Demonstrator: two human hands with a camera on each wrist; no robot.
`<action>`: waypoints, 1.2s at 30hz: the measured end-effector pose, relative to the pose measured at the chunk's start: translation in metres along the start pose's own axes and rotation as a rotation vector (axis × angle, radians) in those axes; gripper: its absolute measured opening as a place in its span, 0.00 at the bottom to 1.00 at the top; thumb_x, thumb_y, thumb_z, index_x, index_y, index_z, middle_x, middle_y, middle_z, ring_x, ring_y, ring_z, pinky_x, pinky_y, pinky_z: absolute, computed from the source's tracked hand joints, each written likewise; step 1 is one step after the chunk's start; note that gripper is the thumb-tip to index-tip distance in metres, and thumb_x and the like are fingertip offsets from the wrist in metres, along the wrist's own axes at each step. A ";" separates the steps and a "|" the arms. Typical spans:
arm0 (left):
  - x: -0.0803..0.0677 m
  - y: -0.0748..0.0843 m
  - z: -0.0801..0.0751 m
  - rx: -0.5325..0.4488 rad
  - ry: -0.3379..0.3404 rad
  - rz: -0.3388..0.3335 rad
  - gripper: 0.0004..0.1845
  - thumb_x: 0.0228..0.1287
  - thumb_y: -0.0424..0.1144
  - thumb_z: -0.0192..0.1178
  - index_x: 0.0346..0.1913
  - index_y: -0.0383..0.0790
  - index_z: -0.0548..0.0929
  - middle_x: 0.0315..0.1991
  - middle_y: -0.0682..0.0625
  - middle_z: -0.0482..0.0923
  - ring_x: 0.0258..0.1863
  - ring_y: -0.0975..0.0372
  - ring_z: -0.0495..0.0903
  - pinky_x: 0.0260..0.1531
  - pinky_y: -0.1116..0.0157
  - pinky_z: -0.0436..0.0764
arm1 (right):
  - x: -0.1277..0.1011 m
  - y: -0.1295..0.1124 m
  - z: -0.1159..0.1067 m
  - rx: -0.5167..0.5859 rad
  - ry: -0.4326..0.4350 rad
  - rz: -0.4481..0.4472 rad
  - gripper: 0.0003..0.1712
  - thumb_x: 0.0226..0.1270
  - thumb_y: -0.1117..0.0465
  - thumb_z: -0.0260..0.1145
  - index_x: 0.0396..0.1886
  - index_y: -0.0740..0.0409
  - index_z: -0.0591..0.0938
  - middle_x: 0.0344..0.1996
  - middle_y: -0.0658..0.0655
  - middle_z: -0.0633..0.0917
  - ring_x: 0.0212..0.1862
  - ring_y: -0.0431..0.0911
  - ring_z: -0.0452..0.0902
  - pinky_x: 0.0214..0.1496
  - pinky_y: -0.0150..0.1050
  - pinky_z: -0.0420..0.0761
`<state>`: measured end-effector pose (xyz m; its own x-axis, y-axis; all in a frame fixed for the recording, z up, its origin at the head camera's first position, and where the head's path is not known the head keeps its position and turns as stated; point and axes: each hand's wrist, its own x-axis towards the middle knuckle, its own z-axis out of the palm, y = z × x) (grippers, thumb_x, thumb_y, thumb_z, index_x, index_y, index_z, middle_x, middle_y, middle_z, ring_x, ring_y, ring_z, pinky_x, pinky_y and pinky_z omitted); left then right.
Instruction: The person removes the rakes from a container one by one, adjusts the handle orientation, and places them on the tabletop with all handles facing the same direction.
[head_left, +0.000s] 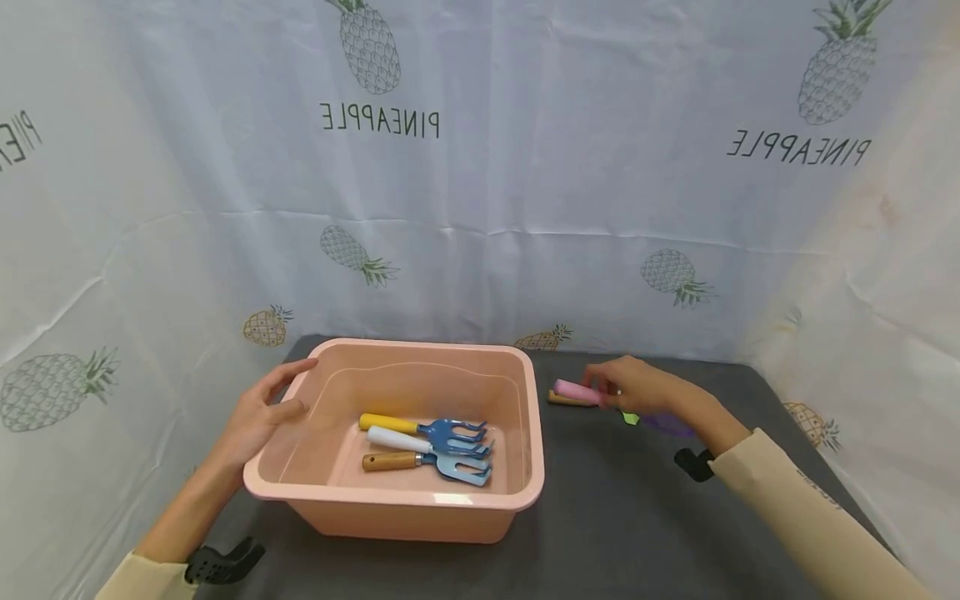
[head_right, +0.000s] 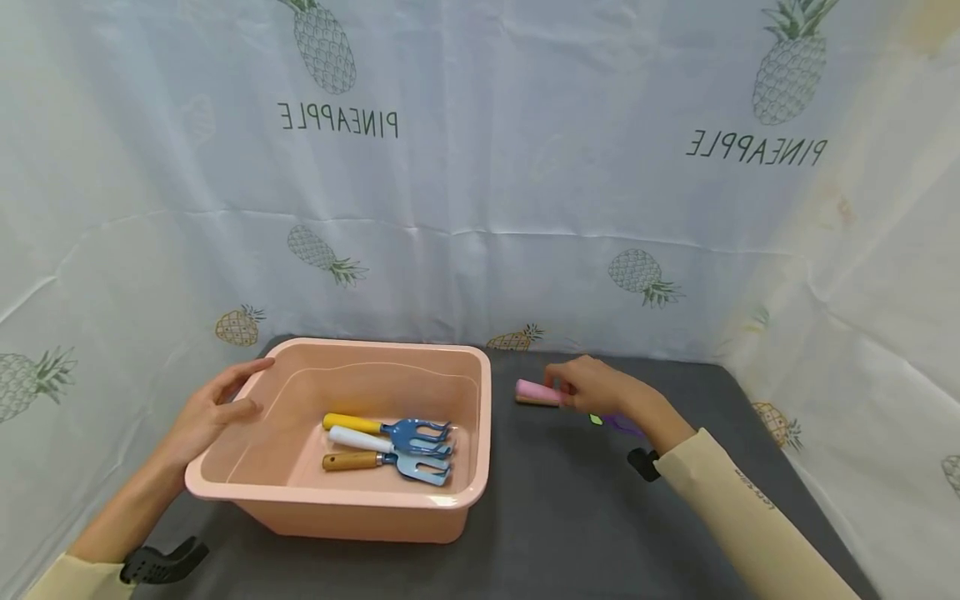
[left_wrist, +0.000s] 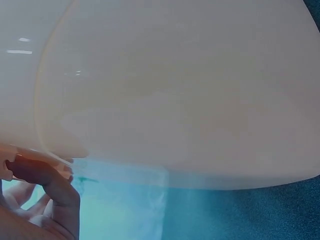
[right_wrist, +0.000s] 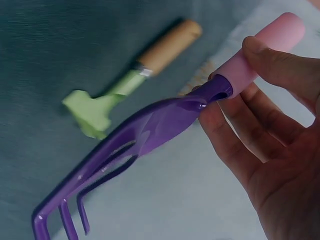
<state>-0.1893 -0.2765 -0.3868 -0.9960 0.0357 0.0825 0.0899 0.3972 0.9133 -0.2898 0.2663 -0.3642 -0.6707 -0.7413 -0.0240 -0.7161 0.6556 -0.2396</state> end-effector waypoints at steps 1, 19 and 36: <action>0.000 0.000 0.000 -0.001 -0.001 0.000 0.33 0.73 0.34 0.55 0.79 0.43 0.64 0.82 0.39 0.54 0.75 0.48 0.59 0.47 0.80 0.76 | -0.002 0.002 0.005 0.023 -0.016 0.012 0.14 0.65 0.68 0.70 0.49 0.54 0.84 0.30 0.46 0.85 0.30 0.35 0.76 0.33 0.34 0.77; 0.002 0.001 0.003 -0.021 -0.013 -0.023 0.35 0.72 0.32 0.55 0.80 0.42 0.62 0.83 0.38 0.50 0.78 0.43 0.56 0.46 0.80 0.75 | -0.011 0.020 0.067 0.074 -0.036 0.048 0.13 0.62 0.68 0.71 0.47 0.56 0.84 0.27 0.46 0.81 0.28 0.33 0.70 0.32 0.32 0.73; 0.002 0.000 0.000 -0.021 -0.026 -0.034 0.37 0.69 0.30 0.55 0.81 0.42 0.62 0.83 0.38 0.52 0.64 0.68 0.69 0.46 0.76 0.80 | -0.010 0.014 0.082 0.086 -0.047 0.064 0.08 0.67 0.70 0.66 0.37 0.53 0.83 0.23 0.47 0.78 0.25 0.33 0.66 0.29 0.30 0.68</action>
<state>-0.1915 -0.2759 -0.3865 -0.9981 0.0462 0.0415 0.0559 0.3789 0.9237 -0.2774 0.2707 -0.4471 -0.7033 -0.7055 -0.0873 -0.6513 0.6888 -0.3184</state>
